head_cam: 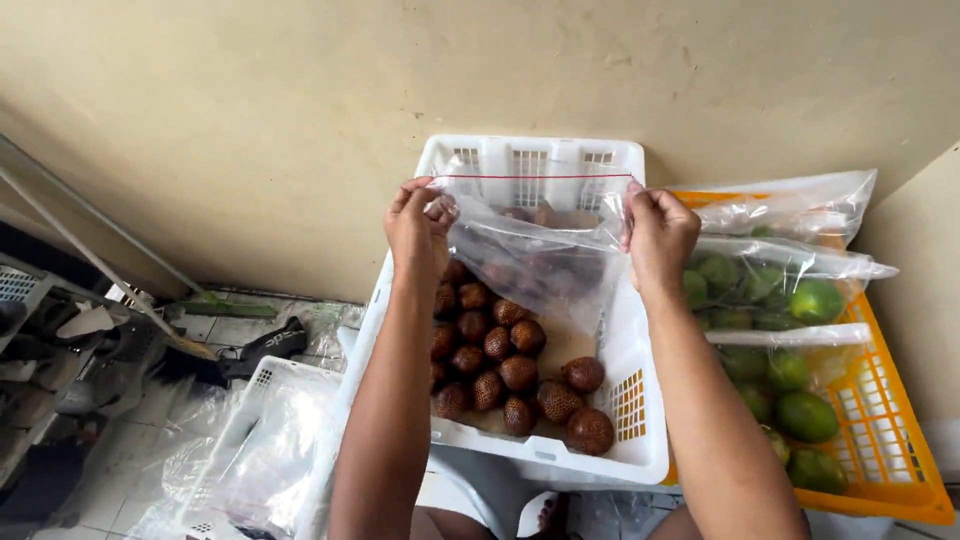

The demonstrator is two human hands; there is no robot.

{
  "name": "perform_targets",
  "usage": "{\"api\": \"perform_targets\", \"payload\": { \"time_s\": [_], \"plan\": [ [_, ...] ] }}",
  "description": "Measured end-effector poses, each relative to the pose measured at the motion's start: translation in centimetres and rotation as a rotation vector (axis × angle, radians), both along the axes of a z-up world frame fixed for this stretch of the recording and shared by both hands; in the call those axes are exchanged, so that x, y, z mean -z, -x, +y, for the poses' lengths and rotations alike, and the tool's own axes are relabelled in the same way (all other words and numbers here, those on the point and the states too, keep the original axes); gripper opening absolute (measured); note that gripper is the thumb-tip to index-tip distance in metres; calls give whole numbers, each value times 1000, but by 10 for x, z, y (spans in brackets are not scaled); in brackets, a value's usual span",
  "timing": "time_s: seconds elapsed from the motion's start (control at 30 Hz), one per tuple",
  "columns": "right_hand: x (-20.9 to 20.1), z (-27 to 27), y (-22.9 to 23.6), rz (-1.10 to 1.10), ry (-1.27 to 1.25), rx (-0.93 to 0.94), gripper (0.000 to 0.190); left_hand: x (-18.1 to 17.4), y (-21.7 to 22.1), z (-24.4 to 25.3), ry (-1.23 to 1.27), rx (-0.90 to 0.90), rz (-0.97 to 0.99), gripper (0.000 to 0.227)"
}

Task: The person packs green limes into clear plastic ziplock bags. They take limes from an orange crate, place them into a bag, and seal it. The person repeats this process for multiple bags, placing the sealed bags back into the crate.

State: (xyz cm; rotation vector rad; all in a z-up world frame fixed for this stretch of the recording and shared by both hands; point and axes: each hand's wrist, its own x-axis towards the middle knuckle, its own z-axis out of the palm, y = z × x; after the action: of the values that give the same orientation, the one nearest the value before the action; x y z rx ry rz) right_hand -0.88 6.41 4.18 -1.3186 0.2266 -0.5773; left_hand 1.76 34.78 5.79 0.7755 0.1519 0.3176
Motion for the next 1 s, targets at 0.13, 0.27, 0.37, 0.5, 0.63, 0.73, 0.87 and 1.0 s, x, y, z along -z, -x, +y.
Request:
{"api": "perform_targets", "payload": {
  "time_s": [0.13,0.27,0.37,0.5,0.63,0.73,0.87,1.0],
  "plan": [
    [-3,-11,4,71,-96,56,28,-5,15,-19,-241,27,63,15],
    [-13,-31,10,151,-339,-107,37,-7,24,-25,-483,191,2,17],
    [-25,-42,20,190,-631,-258,45,-6,22,-20,-309,224,67,16],
    [-37,-45,31,184,-729,-380,49,-9,15,-15,-51,165,207,13],
    [-58,-32,54,71,-677,-543,24,-8,25,4,-2,271,0,17],
    [-36,-30,42,39,-386,-583,33,-12,33,6,-121,284,-153,14],
    [-16,-21,31,-59,231,-108,32,-7,35,-1,-394,149,-161,24],
    [11,-37,10,-358,815,356,22,-11,38,-1,-1041,-366,61,19]
  ]
}}
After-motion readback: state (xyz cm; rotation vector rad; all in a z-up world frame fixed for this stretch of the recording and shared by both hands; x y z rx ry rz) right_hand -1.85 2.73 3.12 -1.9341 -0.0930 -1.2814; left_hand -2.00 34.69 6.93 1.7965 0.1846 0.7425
